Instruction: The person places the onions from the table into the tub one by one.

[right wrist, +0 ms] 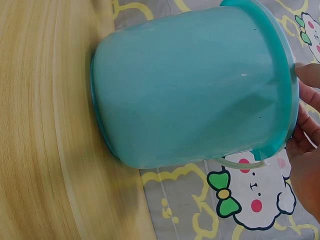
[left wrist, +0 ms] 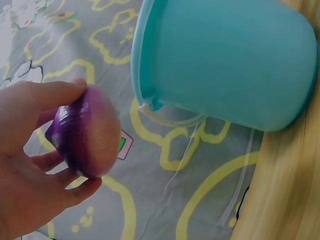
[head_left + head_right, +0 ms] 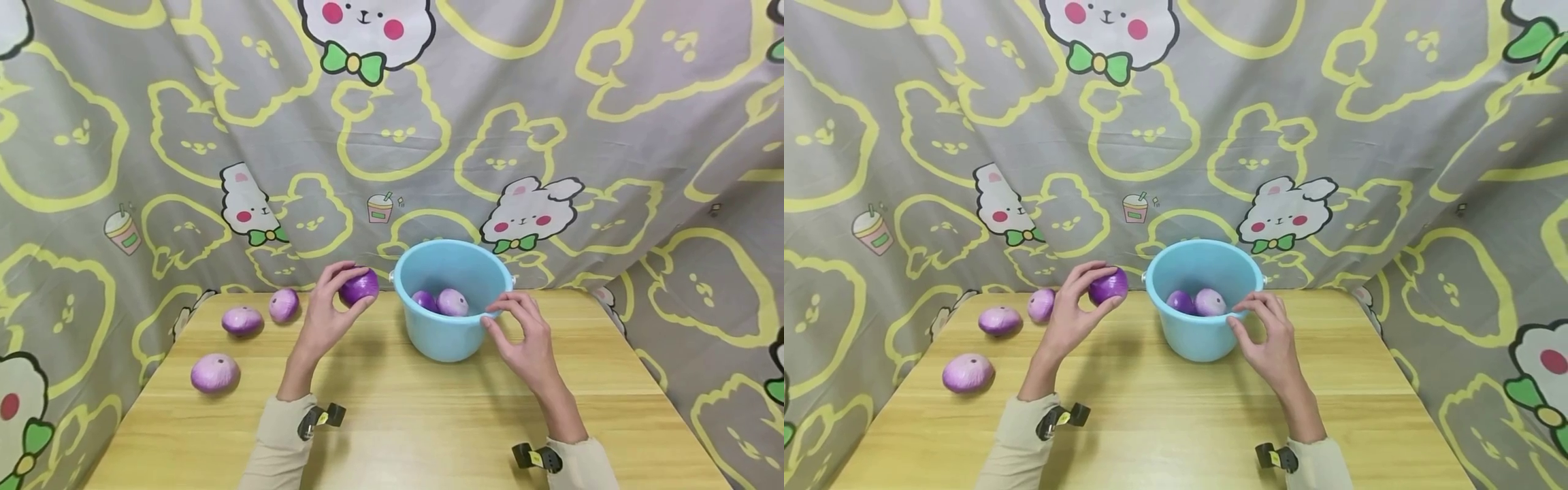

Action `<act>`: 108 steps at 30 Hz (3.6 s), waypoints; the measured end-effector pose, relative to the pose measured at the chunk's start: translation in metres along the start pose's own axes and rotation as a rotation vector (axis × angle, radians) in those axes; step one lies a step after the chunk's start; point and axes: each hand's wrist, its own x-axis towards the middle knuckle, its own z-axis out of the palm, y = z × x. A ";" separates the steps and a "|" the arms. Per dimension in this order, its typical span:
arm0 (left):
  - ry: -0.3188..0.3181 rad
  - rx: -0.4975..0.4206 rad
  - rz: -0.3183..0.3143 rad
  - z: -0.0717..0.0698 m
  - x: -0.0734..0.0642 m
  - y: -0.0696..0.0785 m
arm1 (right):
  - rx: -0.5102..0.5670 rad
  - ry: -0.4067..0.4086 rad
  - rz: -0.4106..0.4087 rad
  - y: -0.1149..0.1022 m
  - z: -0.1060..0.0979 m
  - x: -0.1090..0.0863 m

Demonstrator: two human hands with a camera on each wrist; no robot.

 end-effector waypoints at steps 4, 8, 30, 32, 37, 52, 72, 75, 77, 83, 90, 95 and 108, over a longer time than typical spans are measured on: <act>0.019 -0.009 0.015 0.003 0.000 0.001 | -0.002 -0.004 0.002 0.000 0.000 0.000; 0.021 -0.027 0.030 0.006 -0.001 0.002 | 0.000 -0.007 0.013 -0.001 0.000 0.000; 0.044 -0.034 0.056 0.021 0.001 0.012 | -0.005 -0.008 0.014 0.001 0.000 -0.003; 0.042 -0.043 0.058 0.022 0.001 0.013 | -0.006 -0.007 0.011 0.001 0.000 -0.003; 0.035 -0.065 0.076 0.026 0.003 0.015 | -0.003 -0.004 0.010 0.001 0.000 -0.002; 0.023 -0.100 0.130 0.041 0.009 0.027 | -0.005 -0.002 -0.001 -0.001 -0.001 -0.001; 0.043 -0.187 0.128 0.056 0.016 0.033 | -0.004 -0.012 0.021 0.000 0.000 -0.001; 0.043 -0.182 0.122 0.058 0.016 0.033 | 0.001 -0.013 0.026 0.000 0.000 -0.002; 0.040 -0.181 0.124 0.059 0.016 0.032 | 0.000 -0.014 0.027 0.000 0.000 -0.002; 0.022 -0.187 0.130 0.062 0.018 0.032 | 0.000 -0.019 0.039 -0.001 0.000 -0.001; 0.009 -0.268 0.133 0.069 0.021 0.033 | 0.000 -0.010 0.017 0.000 0.000 -0.001; 0.000 -0.266 0.137 0.073 0.023 0.034 | 0.003 -0.009 0.015 0.000 0.000 -0.001; -0.020 -0.238 0.145 0.083 0.025 0.036 | 0.003 -0.008 0.014 -0.001 -0.001 -0.001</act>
